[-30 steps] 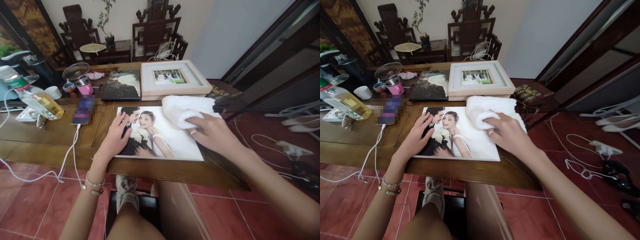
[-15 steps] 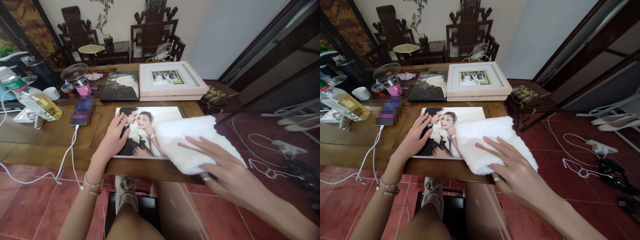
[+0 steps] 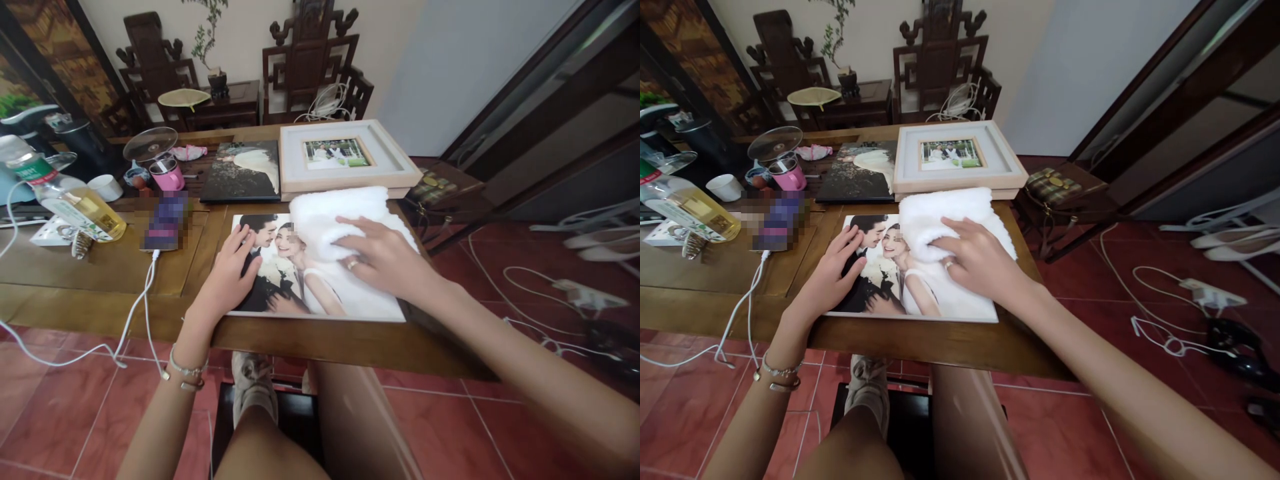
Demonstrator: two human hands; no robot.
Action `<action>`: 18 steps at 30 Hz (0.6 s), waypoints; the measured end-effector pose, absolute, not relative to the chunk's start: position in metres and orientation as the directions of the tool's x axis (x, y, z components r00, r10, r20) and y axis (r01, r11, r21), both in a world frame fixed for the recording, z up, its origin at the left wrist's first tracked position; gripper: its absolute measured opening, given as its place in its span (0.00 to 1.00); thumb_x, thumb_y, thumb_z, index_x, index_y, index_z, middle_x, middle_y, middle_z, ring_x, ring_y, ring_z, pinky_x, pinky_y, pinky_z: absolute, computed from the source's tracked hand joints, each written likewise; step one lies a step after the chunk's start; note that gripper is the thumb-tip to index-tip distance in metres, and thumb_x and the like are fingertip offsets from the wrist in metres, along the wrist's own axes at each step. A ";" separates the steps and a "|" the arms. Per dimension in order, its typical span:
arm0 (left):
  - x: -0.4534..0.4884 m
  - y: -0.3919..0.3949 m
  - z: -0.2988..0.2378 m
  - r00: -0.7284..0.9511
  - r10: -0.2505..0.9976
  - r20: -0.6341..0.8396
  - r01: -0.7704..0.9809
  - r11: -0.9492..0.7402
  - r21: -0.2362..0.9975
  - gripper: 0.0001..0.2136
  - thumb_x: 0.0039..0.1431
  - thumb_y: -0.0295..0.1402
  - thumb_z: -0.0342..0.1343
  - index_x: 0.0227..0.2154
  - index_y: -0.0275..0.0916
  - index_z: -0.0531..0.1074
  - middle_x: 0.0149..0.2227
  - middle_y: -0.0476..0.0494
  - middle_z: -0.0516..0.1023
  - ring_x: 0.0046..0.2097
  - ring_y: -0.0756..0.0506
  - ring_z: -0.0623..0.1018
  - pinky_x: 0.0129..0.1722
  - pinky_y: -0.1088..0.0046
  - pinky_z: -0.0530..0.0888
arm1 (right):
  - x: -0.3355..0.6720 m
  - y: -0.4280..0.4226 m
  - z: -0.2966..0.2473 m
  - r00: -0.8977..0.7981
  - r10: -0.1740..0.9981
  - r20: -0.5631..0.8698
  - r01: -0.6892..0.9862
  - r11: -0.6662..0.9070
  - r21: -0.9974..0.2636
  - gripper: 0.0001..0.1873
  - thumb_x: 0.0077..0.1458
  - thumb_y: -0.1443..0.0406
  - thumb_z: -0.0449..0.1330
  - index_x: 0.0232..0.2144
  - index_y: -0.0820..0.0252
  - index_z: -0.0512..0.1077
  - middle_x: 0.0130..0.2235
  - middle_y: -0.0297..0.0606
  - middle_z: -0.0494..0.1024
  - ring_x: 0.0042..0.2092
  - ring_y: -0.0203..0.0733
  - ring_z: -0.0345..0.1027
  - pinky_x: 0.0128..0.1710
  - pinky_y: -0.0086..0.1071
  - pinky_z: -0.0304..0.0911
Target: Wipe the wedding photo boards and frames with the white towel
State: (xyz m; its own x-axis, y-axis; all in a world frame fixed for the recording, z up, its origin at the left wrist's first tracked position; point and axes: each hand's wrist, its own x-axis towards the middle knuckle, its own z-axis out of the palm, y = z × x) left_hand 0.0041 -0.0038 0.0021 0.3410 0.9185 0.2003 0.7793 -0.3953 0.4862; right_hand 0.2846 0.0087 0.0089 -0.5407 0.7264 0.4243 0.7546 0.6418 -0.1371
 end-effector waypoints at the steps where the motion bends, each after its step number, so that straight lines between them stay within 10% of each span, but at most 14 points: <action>1: 0.005 -0.004 0.002 0.339 0.920 0.196 0.781 -0.392 0.487 0.24 0.65 0.35 0.45 0.62 0.34 0.58 0.68 0.33 0.54 0.69 0.39 0.51 0.65 0.52 0.55 | 0.281 0.013 0.008 -0.529 0.730 0.433 0.763 0.632 -0.133 0.21 0.46 0.75 0.52 0.40 0.57 0.77 0.47 0.45 0.79 0.58 0.55 0.65 0.53 0.55 0.65; 18: 0.015 0.013 -0.001 0.341 0.921 0.189 0.793 -0.390 0.469 0.25 0.65 0.35 0.44 0.62 0.28 0.57 0.68 0.31 0.53 0.69 0.39 0.51 0.67 0.56 0.53 | 0.268 -0.067 0.011 -0.693 0.582 0.425 0.585 0.799 -0.139 0.15 0.40 0.77 0.51 0.27 0.60 0.74 0.58 0.46 0.70 0.63 0.58 0.55 0.60 0.59 0.54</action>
State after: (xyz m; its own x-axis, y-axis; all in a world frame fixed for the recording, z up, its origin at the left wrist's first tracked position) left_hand 0.0145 0.0131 -0.0009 0.3414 0.9207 0.1889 0.7927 -0.3900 0.4686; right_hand 0.2679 -0.0673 0.0113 -0.6931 0.5820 0.4253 0.5855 0.7987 -0.1387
